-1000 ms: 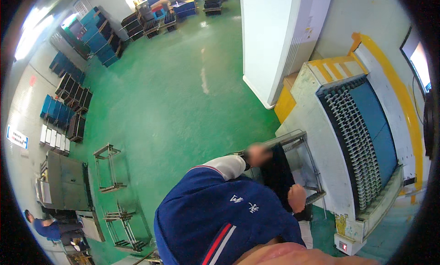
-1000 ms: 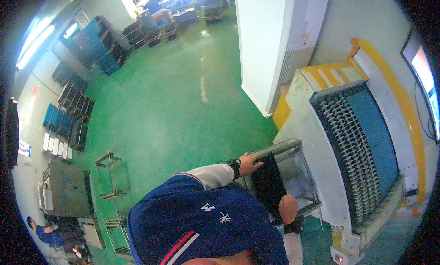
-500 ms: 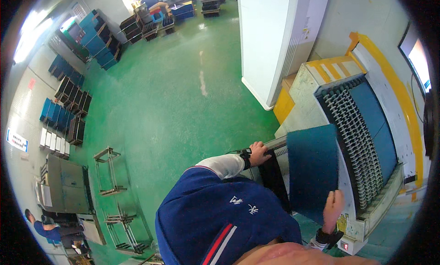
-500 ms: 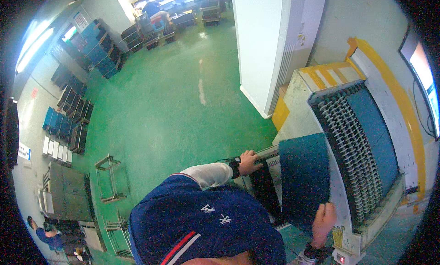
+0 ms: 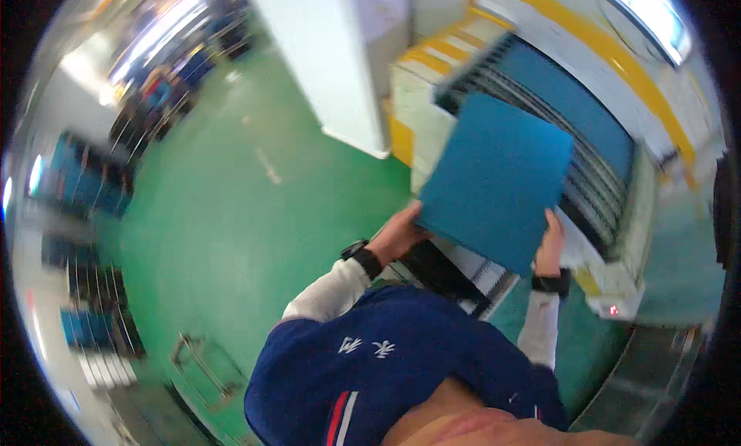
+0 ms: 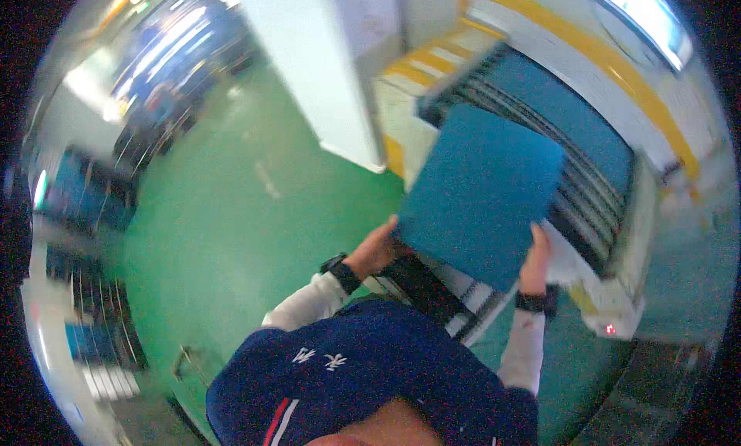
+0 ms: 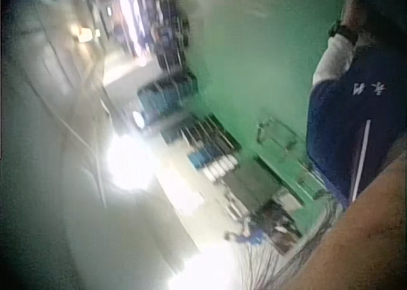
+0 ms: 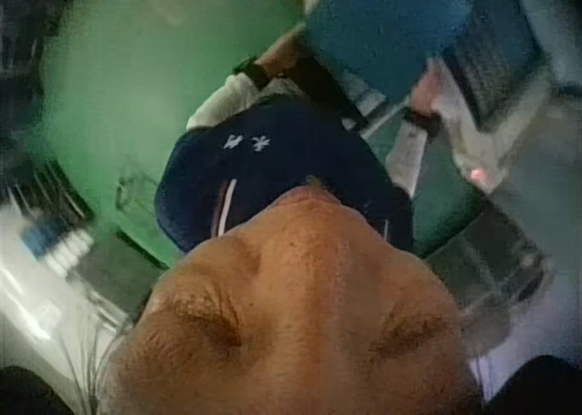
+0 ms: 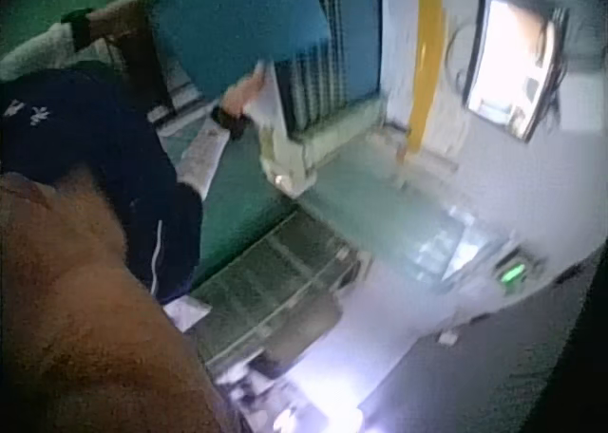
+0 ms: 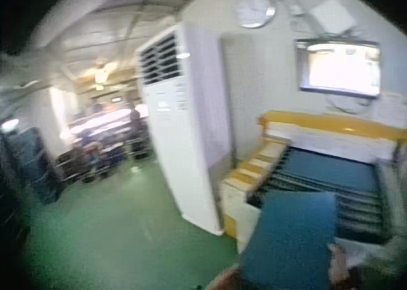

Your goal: The recorder loads blue panels into a processing machine and then transports them to an inspection area.

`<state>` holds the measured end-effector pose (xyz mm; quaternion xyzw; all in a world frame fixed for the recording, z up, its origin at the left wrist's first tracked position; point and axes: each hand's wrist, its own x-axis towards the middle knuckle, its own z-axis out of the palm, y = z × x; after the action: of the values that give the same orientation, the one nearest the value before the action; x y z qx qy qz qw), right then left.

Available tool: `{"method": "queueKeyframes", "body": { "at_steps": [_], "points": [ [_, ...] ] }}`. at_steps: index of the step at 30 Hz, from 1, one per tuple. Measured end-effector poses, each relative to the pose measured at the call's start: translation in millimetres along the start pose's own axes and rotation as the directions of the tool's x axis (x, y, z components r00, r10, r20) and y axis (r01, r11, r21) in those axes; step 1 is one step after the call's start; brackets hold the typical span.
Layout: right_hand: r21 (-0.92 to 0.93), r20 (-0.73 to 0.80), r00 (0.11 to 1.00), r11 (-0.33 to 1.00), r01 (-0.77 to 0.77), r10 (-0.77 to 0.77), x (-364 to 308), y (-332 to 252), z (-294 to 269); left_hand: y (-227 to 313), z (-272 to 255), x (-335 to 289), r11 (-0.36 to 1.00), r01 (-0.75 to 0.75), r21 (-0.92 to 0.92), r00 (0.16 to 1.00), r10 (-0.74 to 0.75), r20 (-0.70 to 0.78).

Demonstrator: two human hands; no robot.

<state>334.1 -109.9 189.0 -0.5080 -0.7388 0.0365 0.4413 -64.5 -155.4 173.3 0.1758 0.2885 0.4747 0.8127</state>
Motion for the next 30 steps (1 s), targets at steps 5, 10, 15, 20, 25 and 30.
{"method": "queueKeyframes", "body": {
  "at_steps": [5, 10, 15, 20, 25, 30],
  "points": [
    [0.733, 0.291, 0.692, 0.311, -0.605, 0.661, 38, -18, 42, 22, 11, 8, 0.993, 0.034, -0.114, 0.997, -0.025, 0.08],
    [0.833, 0.443, 0.494, -0.14, -0.535, 0.748, 60, -22, 35, 31, 47, 15, 0.99, -0.08, -0.114, 0.996, 0.076, -0.036],
    [0.832, 0.458, 0.458, -0.186, -0.523, 0.761, 62, -14, -20, 43, 56, 25, 0.991, -0.117, -0.065, 0.993, 0.116, -0.016],
    [0.443, -0.035, 0.766, 0.697, -0.564, 0.642, 8, 41, -91, 50, 59, 53, 0.99, -0.12, -0.08, 0.992, 0.121, 0.018],
    [0.713, -0.068, 0.351, 0.292, -0.638, 0.934, -49, 9, -140, 54, 51, 72, 0.984, -0.138, -0.115, 0.99, 0.137, -0.015],
    [0.755, 0.211, 0.323, 0.056, -0.653, 0.922, -111, -15, -127, 56, 59, 93, 0.991, -0.109, -0.08, 0.994, 0.107, -0.018]
  ]
}}
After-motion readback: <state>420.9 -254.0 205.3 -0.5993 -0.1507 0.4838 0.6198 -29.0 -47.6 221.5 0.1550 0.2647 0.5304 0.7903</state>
